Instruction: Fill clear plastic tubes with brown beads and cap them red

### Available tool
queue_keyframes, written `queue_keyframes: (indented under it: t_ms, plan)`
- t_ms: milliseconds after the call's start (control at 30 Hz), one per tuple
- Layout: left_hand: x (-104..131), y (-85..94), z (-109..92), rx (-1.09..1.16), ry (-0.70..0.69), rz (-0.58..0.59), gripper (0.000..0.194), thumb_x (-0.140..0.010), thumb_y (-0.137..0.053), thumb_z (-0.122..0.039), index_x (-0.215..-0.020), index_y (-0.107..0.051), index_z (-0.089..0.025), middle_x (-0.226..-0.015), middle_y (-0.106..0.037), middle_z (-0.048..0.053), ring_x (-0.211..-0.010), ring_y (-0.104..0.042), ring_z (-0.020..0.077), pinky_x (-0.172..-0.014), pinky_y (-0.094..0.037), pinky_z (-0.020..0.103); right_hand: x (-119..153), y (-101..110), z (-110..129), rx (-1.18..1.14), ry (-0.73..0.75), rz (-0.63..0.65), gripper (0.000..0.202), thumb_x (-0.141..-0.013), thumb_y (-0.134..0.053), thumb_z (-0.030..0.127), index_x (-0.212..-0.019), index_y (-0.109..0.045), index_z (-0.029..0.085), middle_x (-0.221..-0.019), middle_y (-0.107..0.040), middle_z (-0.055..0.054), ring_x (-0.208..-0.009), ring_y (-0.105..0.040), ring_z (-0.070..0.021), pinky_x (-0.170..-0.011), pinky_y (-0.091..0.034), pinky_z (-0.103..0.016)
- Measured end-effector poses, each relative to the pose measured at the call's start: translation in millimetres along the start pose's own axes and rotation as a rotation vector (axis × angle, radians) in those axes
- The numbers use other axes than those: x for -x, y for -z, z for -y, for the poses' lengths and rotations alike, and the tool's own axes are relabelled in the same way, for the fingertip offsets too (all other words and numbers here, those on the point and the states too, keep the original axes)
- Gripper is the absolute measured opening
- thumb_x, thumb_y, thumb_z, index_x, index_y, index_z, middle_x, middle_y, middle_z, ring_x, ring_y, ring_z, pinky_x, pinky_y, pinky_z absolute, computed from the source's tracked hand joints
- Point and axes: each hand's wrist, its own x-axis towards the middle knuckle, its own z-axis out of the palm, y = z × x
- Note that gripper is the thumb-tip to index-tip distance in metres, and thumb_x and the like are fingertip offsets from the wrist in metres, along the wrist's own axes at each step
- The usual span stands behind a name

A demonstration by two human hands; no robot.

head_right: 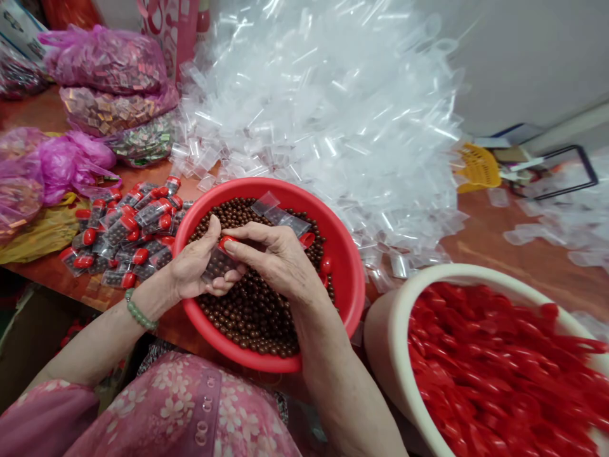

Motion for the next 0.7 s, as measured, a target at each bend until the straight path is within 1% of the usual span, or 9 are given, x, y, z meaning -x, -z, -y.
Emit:
queue_keyframes:
  t_ms: [133, 233, 333, 400, 433, 467, 533, 600, 700]
  plan:
    - [2, -1.2, -1, 0.033, -0.004, -0.028, 0.079, -0.081, -0.020, -0.081, -0.063, -0.054, -0.012, -0.050, -0.049, 0.001, -0.034, -0.041, 0.0053, -0.033, -0.024, 0.015, 0, -4, -2, 0.103, 0.105, -0.027, 0.019, -0.084, -0.065, 0.031, -0.095, -0.075, 0.020, -0.086, -0.073, -0.002, -0.074, -0.065, -0.0158, -0.071, -0.051, -0.030]
    - [2, -0.4, -1, 0.079, -0.043, -0.040, 0.075, -0.083, -0.020, -0.079, -0.060, -0.050, -0.014, -0.048, -0.048, 0.001, -0.034, -0.041, 0.0061, -0.033, -0.026, 0.015, 2, -9, -3, 0.310, 0.256, -0.070, 0.024, -0.090, -0.059, 0.032, -0.105, -0.072, 0.019, -0.091, -0.072, -0.005, -0.081, -0.065, -0.0178, -0.078, -0.051, -0.033]
    - [0, 2.4, -1, 0.096, -0.115, -0.077, 0.075, -0.086, -0.019, -0.075, -0.062, -0.053, -0.013, -0.048, -0.049, 0.001, -0.035, -0.043, 0.0068, -0.035, -0.032, 0.017, 5, -15, -4, 0.542, 0.413, -0.061, 0.047, -0.085, -0.063, 0.044, -0.122, -0.063, 0.014, -0.103, -0.069, -0.012, -0.095, -0.062, -0.0253, -0.086, -0.050, -0.041]
    - [-1, 4.5, -1, 0.103, -0.154, -0.094, 0.075, -0.088, -0.018, -0.073, -0.067, -0.057, -0.012, -0.051, -0.051, 0.002, -0.038, -0.046, 0.0073, -0.038, -0.035, 0.017, 6, -17, -5, 0.620, 0.472, -0.055, 0.067, -0.077, -0.069, 0.053, -0.128, -0.057, 0.011, -0.110, -0.067, -0.017, -0.101, -0.059, -0.0300, -0.089, -0.049, -0.047]
    - [-1, 5.5, -1, 0.104, -0.161, -0.087, 0.077, -0.088, -0.016, -0.073, -0.070, -0.058, -0.012, -0.053, -0.053, 0.002, -0.040, -0.048, 0.0075, -0.039, -0.037, 0.017, 6, -17, -6, 0.625, 0.477, -0.056, 0.071, -0.075, -0.071, 0.054, -0.129, -0.056, 0.011, -0.112, -0.066, -0.018, -0.102, -0.058, -0.0310, -0.090, -0.048, -0.048]
    - [-1, 6.4, -1, 0.105, -0.161, -0.069, 0.078, -0.088, -0.015, -0.074, -0.071, -0.059, -0.012, -0.054, -0.053, 0.002, -0.041, -0.049, 0.0077, -0.040, -0.038, 0.018, 6, -17, -7, 0.606, 0.464, -0.059, 0.070, -0.074, -0.071, 0.055, -0.128, -0.056, 0.012, -0.113, -0.066, -0.017, -0.103, -0.058, -0.0310, -0.091, -0.048, -0.049]
    - [1, 7.9, -1, 0.103, -0.149, -0.006, 0.078, -0.086, -0.017, -0.076, -0.071, -0.059, -0.012, -0.056, -0.054, 0.002, -0.043, -0.050, 0.0082, -0.043, -0.041, 0.019, 4, -16, -8, 0.489, 0.377, -0.077, 0.059, -0.077, -0.069, 0.052, -0.123, -0.059, 0.016, -0.110, -0.067, -0.013, -0.101, -0.059, -0.0282, -0.090, -0.049, -0.047]
    - [4, 9.0, 0, 0.096, -0.156, 0.059, 0.070, -0.083, -0.034, -0.076, -0.071, -0.059, -0.012, -0.059, -0.056, 0.003, -0.047, -0.053, 0.0089, -0.045, -0.043, 0.019, 3, -14, -10, 0.274, 0.229, -0.104, 0.041, -0.082, -0.066, 0.048, -0.112, -0.065, 0.020, -0.101, -0.069, -0.008, -0.092, -0.063, -0.0230, -0.085, -0.052, -0.041]
    - [8, 9.7, 2, 0.078, -0.199, 0.119, 0.049, -0.075, -0.066, -0.062, -0.078, -0.061, -0.013, -0.067, -0.060, 0.002, -0.056, -0.057, 0.0095, -0.050, -0.044, 0.018, -1, -13, -10, -0.087, 0.018, -0.100, 0.030, -0.079, -0.069, 0.045, -0.095, -0.066, 0.020, -0.084, -0.068, -0.002, -0.068, -0.062, -0.0150, -0.065, -0.054, -0.031]
